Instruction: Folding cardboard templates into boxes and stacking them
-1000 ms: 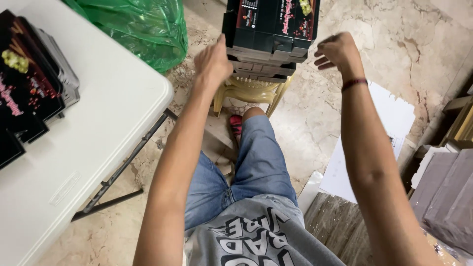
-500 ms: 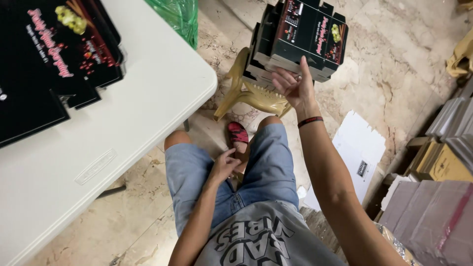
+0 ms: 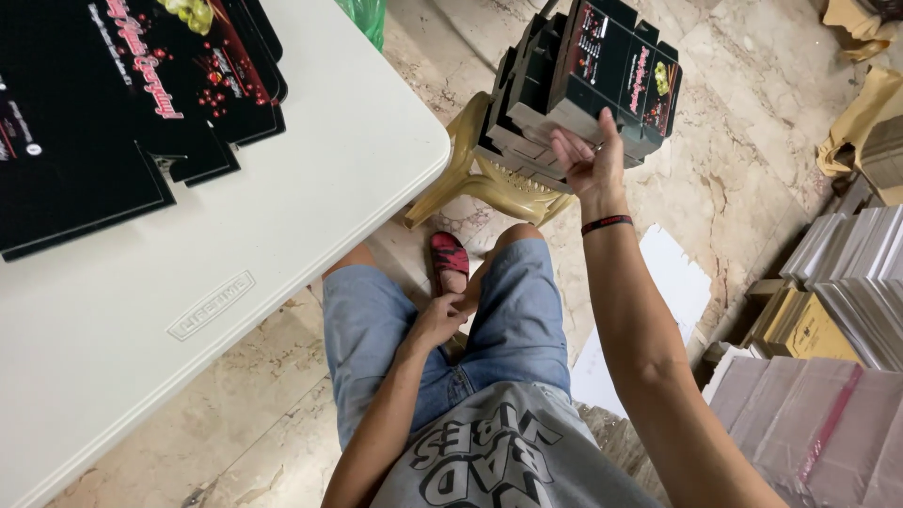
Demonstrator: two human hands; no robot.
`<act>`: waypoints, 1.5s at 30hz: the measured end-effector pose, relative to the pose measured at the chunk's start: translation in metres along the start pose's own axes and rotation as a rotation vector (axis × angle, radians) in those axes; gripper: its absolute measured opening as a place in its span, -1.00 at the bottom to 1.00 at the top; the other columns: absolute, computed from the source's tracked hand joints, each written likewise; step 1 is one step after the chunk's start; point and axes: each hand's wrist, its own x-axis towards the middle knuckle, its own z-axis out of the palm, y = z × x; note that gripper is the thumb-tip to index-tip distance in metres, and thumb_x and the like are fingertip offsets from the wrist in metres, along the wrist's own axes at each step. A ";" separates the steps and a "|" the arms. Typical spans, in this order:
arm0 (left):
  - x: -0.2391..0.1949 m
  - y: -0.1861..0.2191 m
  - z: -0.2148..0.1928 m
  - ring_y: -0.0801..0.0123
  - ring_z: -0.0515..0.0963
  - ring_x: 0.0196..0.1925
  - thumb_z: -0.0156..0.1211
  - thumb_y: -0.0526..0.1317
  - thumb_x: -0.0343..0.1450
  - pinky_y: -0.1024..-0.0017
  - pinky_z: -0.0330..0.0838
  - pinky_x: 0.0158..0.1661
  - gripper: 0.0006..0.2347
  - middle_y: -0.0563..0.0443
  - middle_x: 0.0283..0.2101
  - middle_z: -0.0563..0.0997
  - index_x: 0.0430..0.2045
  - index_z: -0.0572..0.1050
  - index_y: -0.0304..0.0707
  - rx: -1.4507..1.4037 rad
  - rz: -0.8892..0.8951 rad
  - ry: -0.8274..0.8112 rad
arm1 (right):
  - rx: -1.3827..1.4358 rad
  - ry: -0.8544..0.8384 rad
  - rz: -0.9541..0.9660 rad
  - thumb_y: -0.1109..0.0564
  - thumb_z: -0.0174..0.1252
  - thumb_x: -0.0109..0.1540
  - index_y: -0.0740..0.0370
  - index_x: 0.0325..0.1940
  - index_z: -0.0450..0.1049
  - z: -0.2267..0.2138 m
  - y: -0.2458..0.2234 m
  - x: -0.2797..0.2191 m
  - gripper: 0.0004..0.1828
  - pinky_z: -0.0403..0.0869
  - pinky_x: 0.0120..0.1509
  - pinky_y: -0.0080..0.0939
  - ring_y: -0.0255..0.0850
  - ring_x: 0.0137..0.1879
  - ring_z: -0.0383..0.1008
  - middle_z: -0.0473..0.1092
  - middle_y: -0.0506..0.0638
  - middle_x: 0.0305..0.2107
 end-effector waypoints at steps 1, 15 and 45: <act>0.001 0.000 0.001 0.11 0.73 -0.23 0.10 -0.22 0.42 0.26 0.62 -0.25 -0.50 -0.31 -0.11 0.68 0.30 0.34 -0.43 0.030 -0.006 -0.007 | 0.011 0.009 -0.006 -0.28 0.40 -0.01 0.53 0.18 0.22 0.000 -0.003 -0.001 0.00 0.67 0.16 0.02 0.13 0.12 0.61 0.52 0.37 0.00; 0.013 -0.011 0.007 0.15 0.71 -0.20 0.08 -0.18 0.49 0.24 0.59 -0.19 -0.52 -0.28 -0.11 0.69 0.32 0.32 -0.40 0.104 0.012 -0.041 | -0.039 0.019 -0.041 -0.32 0.40 -0.02 0.53 0.22 0.15 -0.011 0.000 -0.014 0.08 0.67 0.11 0.01 0.12 0.04 0.65 0.52 0.36 -0.05; 0.010 -0.021 0.001 0.08 0.74 -0.25 0.16 -0.26 0.45 0.41 0.68 -0.39 -0.53 -0.42 -0.02 0.65 0.30 0.34 -0.40 0.127 -0.245 0.085 | -0.176 0.165 -0.154 -0.35 0.08 0.28 0.31 0.16 0.37 -0.173 0.009 0.068 -0.31 0.72 -0.14 0.27 0.20 -0.13 0.68 0.51 0.26 -0.06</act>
